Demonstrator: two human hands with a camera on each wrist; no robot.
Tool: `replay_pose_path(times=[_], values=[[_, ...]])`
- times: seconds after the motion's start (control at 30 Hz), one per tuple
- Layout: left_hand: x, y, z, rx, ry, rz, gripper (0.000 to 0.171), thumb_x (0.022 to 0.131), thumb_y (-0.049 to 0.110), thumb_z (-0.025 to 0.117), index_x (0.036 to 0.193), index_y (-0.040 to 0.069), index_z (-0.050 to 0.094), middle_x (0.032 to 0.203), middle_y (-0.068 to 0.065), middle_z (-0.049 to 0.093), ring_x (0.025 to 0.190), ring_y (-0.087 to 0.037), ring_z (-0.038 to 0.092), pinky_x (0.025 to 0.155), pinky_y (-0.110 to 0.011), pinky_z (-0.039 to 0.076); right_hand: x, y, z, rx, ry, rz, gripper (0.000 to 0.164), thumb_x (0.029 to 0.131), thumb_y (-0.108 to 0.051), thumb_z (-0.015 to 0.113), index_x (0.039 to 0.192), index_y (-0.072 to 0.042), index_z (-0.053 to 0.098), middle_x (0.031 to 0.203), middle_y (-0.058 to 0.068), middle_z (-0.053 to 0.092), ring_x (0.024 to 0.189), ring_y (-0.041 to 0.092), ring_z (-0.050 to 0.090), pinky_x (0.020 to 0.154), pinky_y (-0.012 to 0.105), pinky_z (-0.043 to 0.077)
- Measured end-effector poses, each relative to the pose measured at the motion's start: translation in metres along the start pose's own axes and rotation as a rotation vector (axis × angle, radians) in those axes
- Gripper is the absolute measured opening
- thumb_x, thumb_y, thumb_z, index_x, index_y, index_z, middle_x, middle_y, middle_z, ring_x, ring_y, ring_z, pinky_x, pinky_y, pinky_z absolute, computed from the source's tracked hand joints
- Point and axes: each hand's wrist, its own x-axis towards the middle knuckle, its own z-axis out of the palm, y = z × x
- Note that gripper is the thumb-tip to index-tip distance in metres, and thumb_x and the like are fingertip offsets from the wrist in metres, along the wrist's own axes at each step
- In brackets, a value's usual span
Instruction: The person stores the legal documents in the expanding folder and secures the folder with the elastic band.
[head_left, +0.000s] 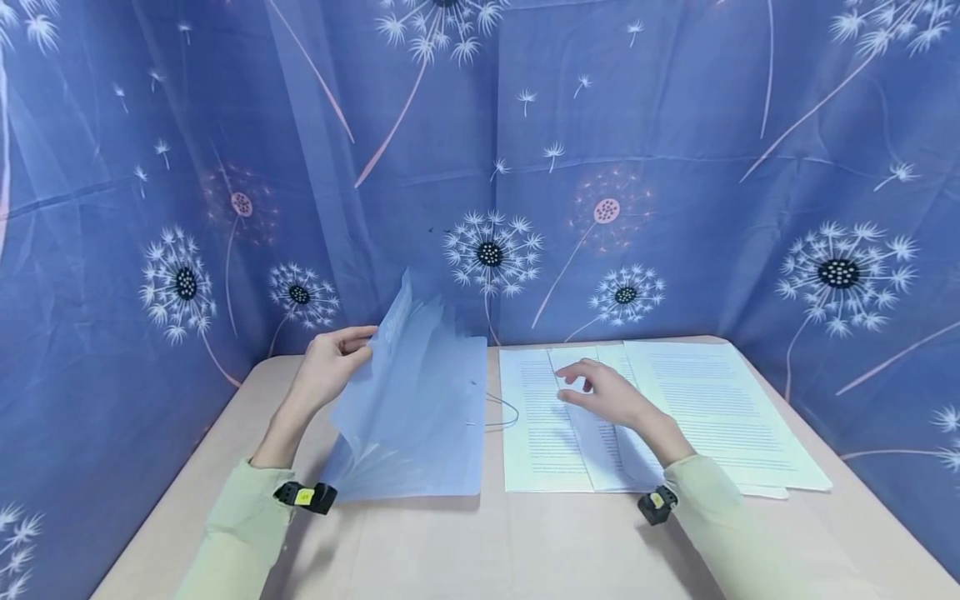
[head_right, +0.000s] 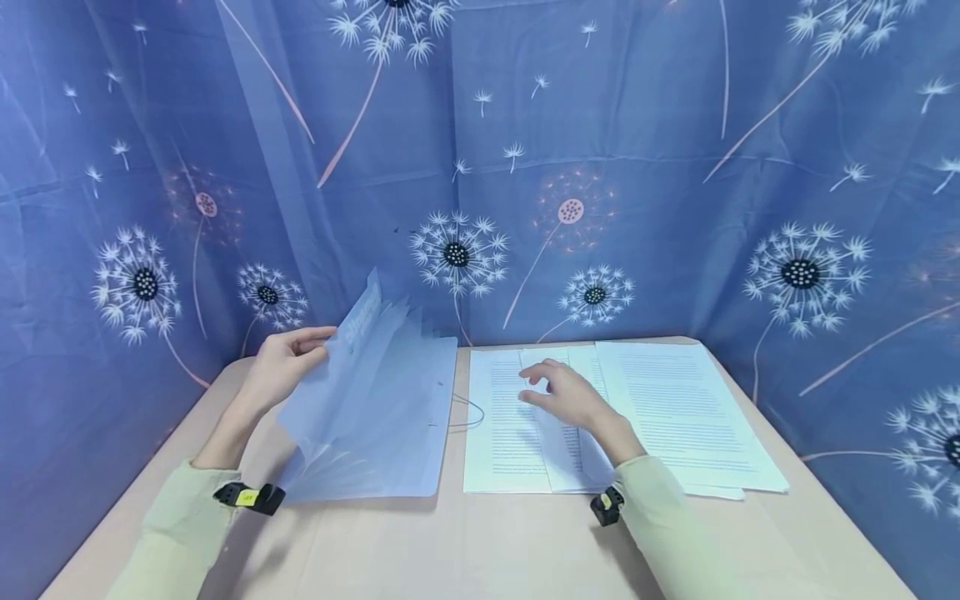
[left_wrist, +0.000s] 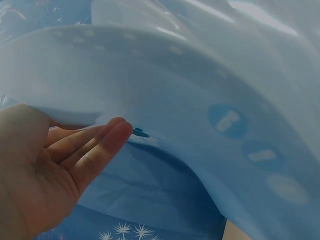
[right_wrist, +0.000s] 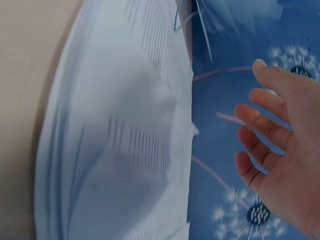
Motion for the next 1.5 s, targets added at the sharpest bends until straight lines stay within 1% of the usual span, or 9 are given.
replay_pose_path(times=[0.1,0.23,0.53,0.73,1.0,1.2,1.33,1.5], values=[[0.000,0.000,0.000,0.001,0.001,-0.001,0.044,0.095,0.014,0.053,0.138,0.010,0.060,0.118,-0.016,0.071,0.051,-0.012,0.031,0.055,-0.029,0.036,-0.007,0.010,-0.007,0.009,0.007,0.029,0.040,0.094,-0.028,0.067,0.128,-0.005,0.065,0.113,0.016,0.067,0.084,0.015,0.055,0.073,0.031,0.046],[-0.001,0.000,0.000,-0.003,0.000,0.001,0.044,0.096,0.015,0.053,0.138,0.011,0.060,0.118,-0.016,0.071,0.050,-0.011,0.031,0.055,-0.029,0.036,-0.019,0.024,-0.015,0.009,0.022,0.062,0.040,0.095,-0.029,0.066,0.128,-0.007,0.065,0.113,0.016,0.067,0.081,0.014,0.053,0.070,0.029,0.044],[-0.004,-0.001,0.000,-0.006,0.007,0.004,0.042,0.096,0.016,0.053,0.137,0.014,0.061,0.118,-0.014,0.072,0.046,-0.010,0.025,0.052,-0.028,0.034,-0.043,0.049,-0.036,-0.012,0.067,0.110,0.040,0.095,-0.028,0.066,0.127,-0.004,0.065,0.111,0.017,0.068,0.078,0.015,0.053,0.067,0.028,0.043],[-0.005,0.000,0.000,0.004,0.007,0.002,0.042,0.096,0.017,0.053,0.137,0.014,0.061,0.118,-0.014,0.072,0.047,-0.010,0.026,0.053,-0.029,0.035,-0.056,0.067,-0.047,-0.038,0.079,0.163,0.042,0.095,-0.029,0.066,0.128,-0.004,0.064,0.110,0.016,0.068,0.077,0.016,0.053,0.067,0.028,0.043],[-0.004,0.001,-0.001,-0.001,0.013,0.008,0.042,0.095,0.016,0.054,0.137,0.013,0.061,0.119,-0.014,0.072,0.046,-0.010,0.024,0.051,-0.028,0.033,-0.071,0.084,-0.061,-0.067,0.084,0.212,0.045,0.096,-0.031,0.065,0.130,-0.002,0.062,0.109,0.015,0.068,0.074,0.014,0.050,0.065,0.028,0.040],[-0.003,0.001,-0.002,-0.007,0.013,0.012,0.043,0.095,0.016,0.053,0.137,0.013,0.061,0.117,-0.014,0.072,0.045,-0.010,0.024,0.050,-0.028,0.032,-0.084,0.097,-0.071,-0.089,0.086,0.228,0.044,0.094,-0.027,0.067,0.128,0.002,0.063,0.107,0.016,0.069,0.071,0.012,0.047,0.064,0.026,0.039],[-0.002,0.000,-0.001,-0.013,0.012,0.007,0.043,0.095,0.017,0.054,0.137,0.013,0.061,0.119,-0.014,0.072,0.046,-0.010,0.023,0.051,-0.029,0.033,-0.091,0.108,-0.077,-0.098,0.084,0.239,0.045,0.094,-0.026,0.067,0.127,0.004,0.063,0.107,0.018,0.069,0.071,0.013,0.048,0.064,0.026,0.040],[-0.001,-0.001,0.001,-0.020,0.011,0.006,0.043,0.095,0.017,0.054,0.137,0.013,0.061,0.120,-0.015,0.071,0.046,-0.010,0.024,0.051,-0.029,0.033,-0.101,0.121,-0.085,-0.140,0.081,0.281,0.047,0.094,-0.030,0.067,0.127,0.003,0.063,0.108,0.019,0.070,0.076,0.015,0.052,0.065,0.027,0.041]])
